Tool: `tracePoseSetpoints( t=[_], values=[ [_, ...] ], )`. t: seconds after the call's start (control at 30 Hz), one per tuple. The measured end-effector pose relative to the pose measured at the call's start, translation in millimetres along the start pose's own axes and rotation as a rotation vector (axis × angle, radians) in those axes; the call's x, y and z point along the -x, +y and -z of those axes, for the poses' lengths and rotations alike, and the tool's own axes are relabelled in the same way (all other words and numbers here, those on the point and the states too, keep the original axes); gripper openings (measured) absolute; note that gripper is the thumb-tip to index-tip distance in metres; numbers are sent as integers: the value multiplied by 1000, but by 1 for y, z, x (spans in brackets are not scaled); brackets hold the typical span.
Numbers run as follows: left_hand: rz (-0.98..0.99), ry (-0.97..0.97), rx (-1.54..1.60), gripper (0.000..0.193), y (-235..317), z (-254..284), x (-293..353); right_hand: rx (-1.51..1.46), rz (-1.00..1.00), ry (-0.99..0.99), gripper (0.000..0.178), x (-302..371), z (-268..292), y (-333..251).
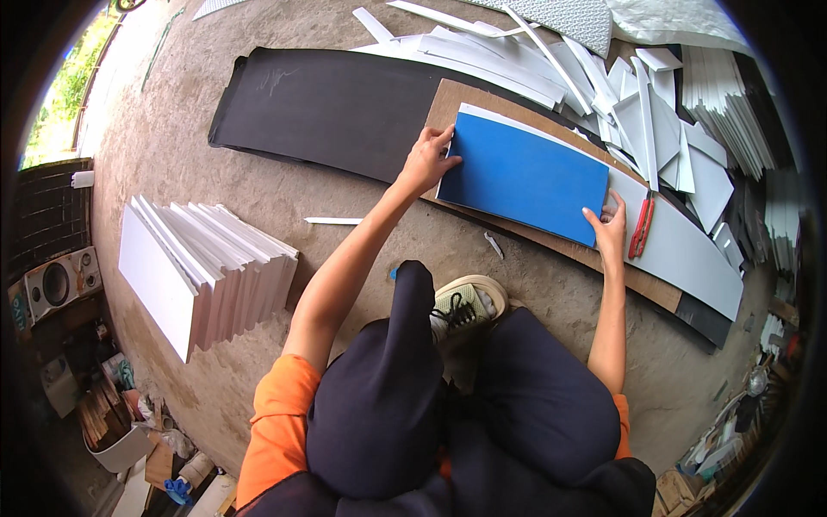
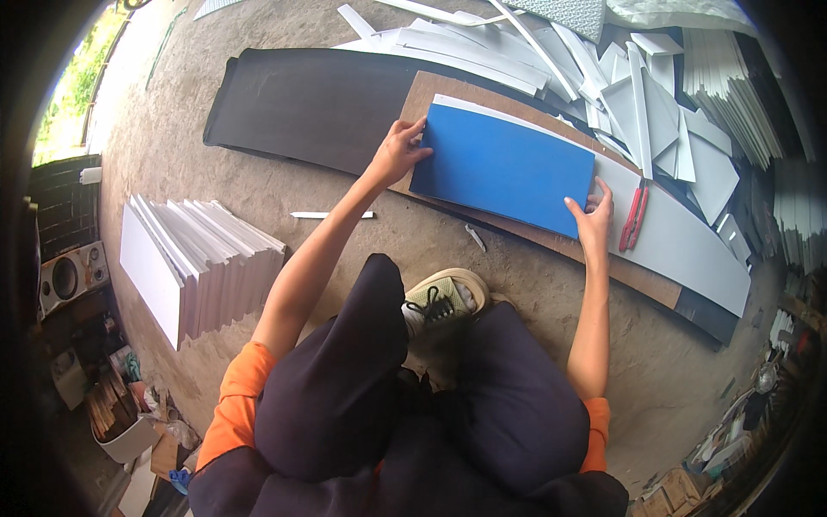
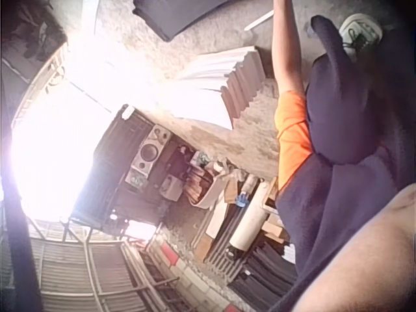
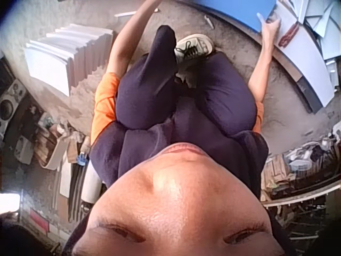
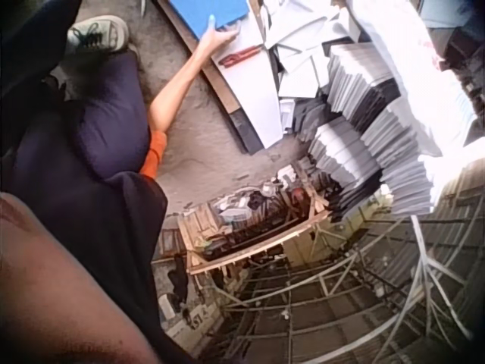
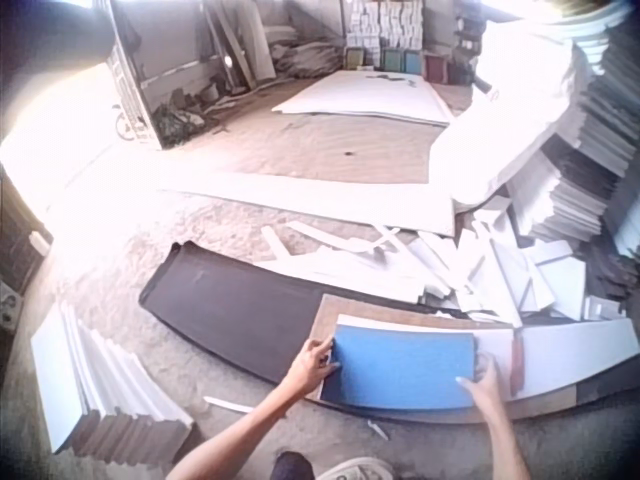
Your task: The person uses a red utility knife to cut white foam sheets to size, using a blue rectangular board as a guide. They repeatedly align the blue board on the foam, cut along the edge, and remove the excess material. The person works on a wooden board placed on the floor in a workshop environment.
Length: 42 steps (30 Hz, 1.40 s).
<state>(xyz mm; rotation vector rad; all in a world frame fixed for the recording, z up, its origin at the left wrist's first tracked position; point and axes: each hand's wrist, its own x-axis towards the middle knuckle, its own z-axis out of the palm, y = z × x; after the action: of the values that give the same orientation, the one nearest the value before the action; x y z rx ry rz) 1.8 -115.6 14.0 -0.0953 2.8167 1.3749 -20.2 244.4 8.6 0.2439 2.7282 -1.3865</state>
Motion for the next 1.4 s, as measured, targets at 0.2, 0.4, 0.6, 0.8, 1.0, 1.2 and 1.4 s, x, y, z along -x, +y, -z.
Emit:
tracePoseSetpoints(
  t=[0.2, 0.4, 0.6, 0.8, 1.0, 1.2, 1.4],
  values=[
    [-17, 20, 47, 56, -11, -7, -1, 61, 30, 18, 69, 0, 0, 4],
    [91, -113, 54, 58, -8, -7, -11, 68, 46, 10, 64, 2, 4, 4],
    [40, 120, -207, 59, -11, -36, 0, -139, -11, 5, 51, -4, 14, 2],
    [-20, 259, -322, 60, 3, -49, 9, -311, -109, 21, 45, -1, 17, -7],
    [-38, 285, -366, 58, -4, -49, 7, -363, -161, 57, 39, -3, 16, -10],
    [-56, 272, -406, 58, -3, -48, 8, -406, -192, 22, 36, -6, 17, -3],
    [-28, 244, -412, 59, 10, -46, 8, -309, -165, -22, 36, -15, 16, 1]
  ],
)
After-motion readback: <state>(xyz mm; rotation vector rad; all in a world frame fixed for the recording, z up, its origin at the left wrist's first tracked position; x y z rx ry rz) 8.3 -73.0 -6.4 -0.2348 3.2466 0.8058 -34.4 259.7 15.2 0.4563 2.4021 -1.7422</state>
